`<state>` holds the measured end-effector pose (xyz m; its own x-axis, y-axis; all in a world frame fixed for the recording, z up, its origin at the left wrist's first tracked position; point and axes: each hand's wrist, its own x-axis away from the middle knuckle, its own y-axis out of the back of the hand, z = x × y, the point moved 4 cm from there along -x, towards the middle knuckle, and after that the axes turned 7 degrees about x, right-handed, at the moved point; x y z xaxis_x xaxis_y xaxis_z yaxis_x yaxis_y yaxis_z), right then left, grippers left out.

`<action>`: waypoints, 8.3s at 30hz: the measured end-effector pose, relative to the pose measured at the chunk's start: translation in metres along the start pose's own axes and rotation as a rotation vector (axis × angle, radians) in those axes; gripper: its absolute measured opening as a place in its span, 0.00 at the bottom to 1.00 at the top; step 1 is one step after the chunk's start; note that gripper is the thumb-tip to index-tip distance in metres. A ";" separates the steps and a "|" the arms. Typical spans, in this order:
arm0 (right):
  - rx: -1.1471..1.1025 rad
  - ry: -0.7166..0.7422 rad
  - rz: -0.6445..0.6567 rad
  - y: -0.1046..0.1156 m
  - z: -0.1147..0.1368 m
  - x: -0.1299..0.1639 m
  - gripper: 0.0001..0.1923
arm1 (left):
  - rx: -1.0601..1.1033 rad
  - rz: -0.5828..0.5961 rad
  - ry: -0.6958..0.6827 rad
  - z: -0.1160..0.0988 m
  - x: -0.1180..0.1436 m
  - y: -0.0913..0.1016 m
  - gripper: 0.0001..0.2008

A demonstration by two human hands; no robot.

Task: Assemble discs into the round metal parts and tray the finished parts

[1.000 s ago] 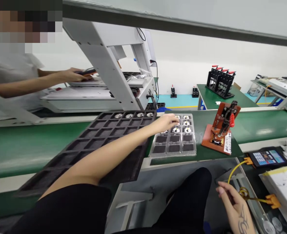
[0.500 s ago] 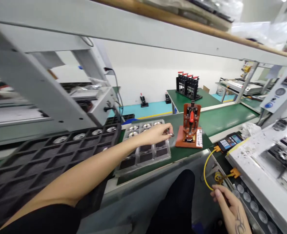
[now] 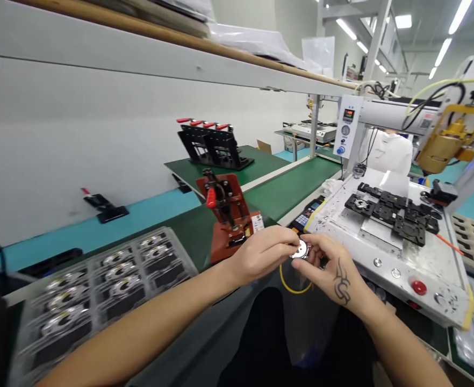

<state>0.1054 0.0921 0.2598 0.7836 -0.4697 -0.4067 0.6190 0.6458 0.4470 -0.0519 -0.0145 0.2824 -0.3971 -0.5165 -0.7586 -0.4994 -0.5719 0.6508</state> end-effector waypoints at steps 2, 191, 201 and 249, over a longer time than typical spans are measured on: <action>0.046 -0.018 -0.025 0.010 -0.002 0.002 0.18 | 0.027 0.010 -0.029 0.002 -0.010 -0.010 0.08; -0.518 -0.709 -0.261 0.013 -0.043 0.143 0.16 | 1.717 -0.238 1.475 -0.071 0.065 -0.101 0.26; -0.505 -0.710 -0.250 0.014 -0.046 0.145 0.15 | 1.715 -0.226 1.465 -0.071 0.065 -0.101 0.26; -0.161 -0.610 -0.153 0.008 -0.047 0.129 0.15 | 1.643 -0.289 1.410 -0.074 0.075 -0.112 0.27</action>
<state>0.2089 0.0653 0.1740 0.6058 -0.7904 0.0903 0.7475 0.6044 0.2757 0.0314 -0.0362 0.1548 0.0733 -0.9752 0.2090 -0.7572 -0.1908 -0.6246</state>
